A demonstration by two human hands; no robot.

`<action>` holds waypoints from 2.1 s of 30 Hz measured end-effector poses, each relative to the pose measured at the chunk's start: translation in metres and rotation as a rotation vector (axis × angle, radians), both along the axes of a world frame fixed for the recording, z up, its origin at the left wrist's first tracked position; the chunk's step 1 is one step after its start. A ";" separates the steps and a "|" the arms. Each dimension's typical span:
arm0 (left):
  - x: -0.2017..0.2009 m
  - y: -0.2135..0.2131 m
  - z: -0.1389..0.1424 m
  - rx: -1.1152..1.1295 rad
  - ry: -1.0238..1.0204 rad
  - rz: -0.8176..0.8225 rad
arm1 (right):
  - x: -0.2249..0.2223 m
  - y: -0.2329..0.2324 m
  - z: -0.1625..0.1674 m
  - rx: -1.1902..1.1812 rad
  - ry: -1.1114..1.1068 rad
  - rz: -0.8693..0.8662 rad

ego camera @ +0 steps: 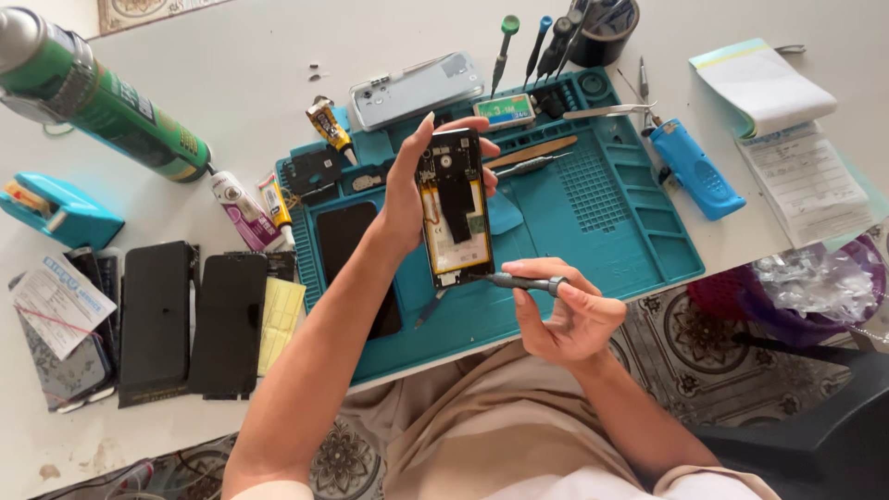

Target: The person disassembles a smartphone on a repair mat, using a screwdriver to unscrew components from the opened phone body. They then brush the phone parts, pry at the device with a plastic opening tool, and handle the back cover and a second phone shell while working over the mat.

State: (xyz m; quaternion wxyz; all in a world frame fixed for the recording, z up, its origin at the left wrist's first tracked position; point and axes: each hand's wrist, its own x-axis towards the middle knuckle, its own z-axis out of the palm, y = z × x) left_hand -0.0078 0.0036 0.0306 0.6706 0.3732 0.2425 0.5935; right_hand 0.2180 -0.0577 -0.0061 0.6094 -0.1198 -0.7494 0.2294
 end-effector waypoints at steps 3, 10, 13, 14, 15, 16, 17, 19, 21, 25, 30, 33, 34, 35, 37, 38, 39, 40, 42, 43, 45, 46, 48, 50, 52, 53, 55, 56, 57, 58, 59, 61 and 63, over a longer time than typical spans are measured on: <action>-0.002 0.000 0.001 -0.012 0.017 0.027 | -0.001 0.002 -0.002 -0.012 -0.017 0.030; -0.005 0.003 0.000 0.024 0.020 0.054 | -0.004 0.001 -0.003 -0.077 -0.004 0.021; -0.005 0.004 -0.002 0.033 0.018 0.056 | -0.002 0.000 -0.002 -0.112 0.005 0.042; -0.005 0.004 -0.003 0.040 0.024 0.060 | -0.002 -0.001 -0.002 -0.125 0.007 0.052; -0.005 0.004 -0.003 0.049 0.031 0.065 | -0.002 0.000 -0.001 -0.140 0.005 0.086; -0.004 0.003 -0.003 0.063 0.039 0.075 | -0.002 0.001 -0.001 -0.153 0.003 0.121; -0.003 0.002 -0.004 0.075 0.047 0.084 | -0.003 0.001 -0.001 -0.167 0.002 0.156; -0.003 0.001 -0.004 0.081 0.050 0.094 | -0.005 0.000 -0.002 -0.204 0.018 0.191; -0.002 0.001 -0.004 0.069 0.041 0.093 | -0.008 -0.001 -0.002 -0.211 0.019 0.207; -0.002 0.001 -0.005 0.081 0.038 0.097 | -0.010 -0.003 -0.003 -0.213 0.005 0.227; -0.002 0.000 -0.005 0.063 0.013 0.088 | -0.011 -0.002 -0.004 -0.219 0.009 0.258; -0.001 0.001 -0.005 0.063 0.015 0.088 | -0.013 -0.001 -0.003 -0.223 0.010 0.272; -0.001 0.001 -0.005 0.065 0.017 0.090 | -0.013 -0.001 -0.003 -0.222 0.007 0.273; -0.001 0.002 -0.005 0.068 0.020 0.092 | -0.014 -0.001 -0.003 -0.221 0.005 0.275; -0.001 0.001 -0.006 0.068 0.015 0.092 | -0.014 -0.001 -0.003 -0.217 -0.001 0.278; -0.001 0.002 -0.006 0.070 0.010 0.091 | -0.014 0.000 -0.003 -0.213 -0.005 0.280; -0.001 0.002 -0.007 0.073 0.005 0.090 | -0.014 0.000 -0.003 -0.217 -0.004 0.284; -0.001 0.002 -0.007 0.072 0.009 0.091 | -0.014 0.000 -0.003 -0.222 -0.004 0.288; -0.002 0.002 -0.008 0.072 0.018 0.093 | -0.014 0.001 -0.003 -0.224 -0.004 0.294; -0.002 0.002 -0.008 0.075 0.020 0.092 | -0.014 0.001 -0.003 -0.225 -0.005 0.294; -0.002 0.002 -0.008 0.081 0.025 0.088 | -0.014 0.000 -0.003 -0.223 -0.009 0.289; -0.002 0.003 -0.008 0.078 0.021 0.087 | -0.014 0.000 -0.003 -0.218 -0.011 0.284; -0.001 0.003 -0.008 0.072 0.012 0.085 | -0.014 0.000 -0.002 -0.215 -0.013 0.281; -0.001 0.002 -0.008 0.079 0.020 0.090 | -0.014 0.000 -0.002 -0.216 -0.009 0.286; -0.001 0.002 -0.008 0.080 0.029 0.094 | -0.014 0.000 -0.002 -0.217 -0.010 0.279; -0.001 0.002 -0.008 0.078 0.032 0.096 | -0.014 0.000 -0.002 -0.218 -0.010 0.277; -0.001 0.002 -0.007 0.074 0.035 0.096 | -0.014 0.000 -0.002 -0.212 -0.014 0.273; -0.001 0.002 -0.007 0.072 0.036 0.096 | -0.014 0.000 -0.002 -0.209 -0.015 0.271; -0.001 0.002 -0.007 0.071 0.037 0.096 | -0.014 0.000 -0.002 -0.208 -0.015 0.272; -0.001 0.002 -0.007 0.070 0.034 0.095 | -0.014 0.000 -0.003 -0.208 -0.016 0.273; -0.001 0.002 -0.007 0.069 0.031 0.094 | -0.014 0.000 -0.003 -0.207 -0.017 0.273; -0.001 0.001 -0.007 0.068 0.029 0.092 | -0.014 0.000 -0.003 -0.205 -0.013 0.267; -0.001 0.002 -0.007 0.069 0.031 0.093 | -0.014 0.000 -0.003 -0.204 -0.007 0.265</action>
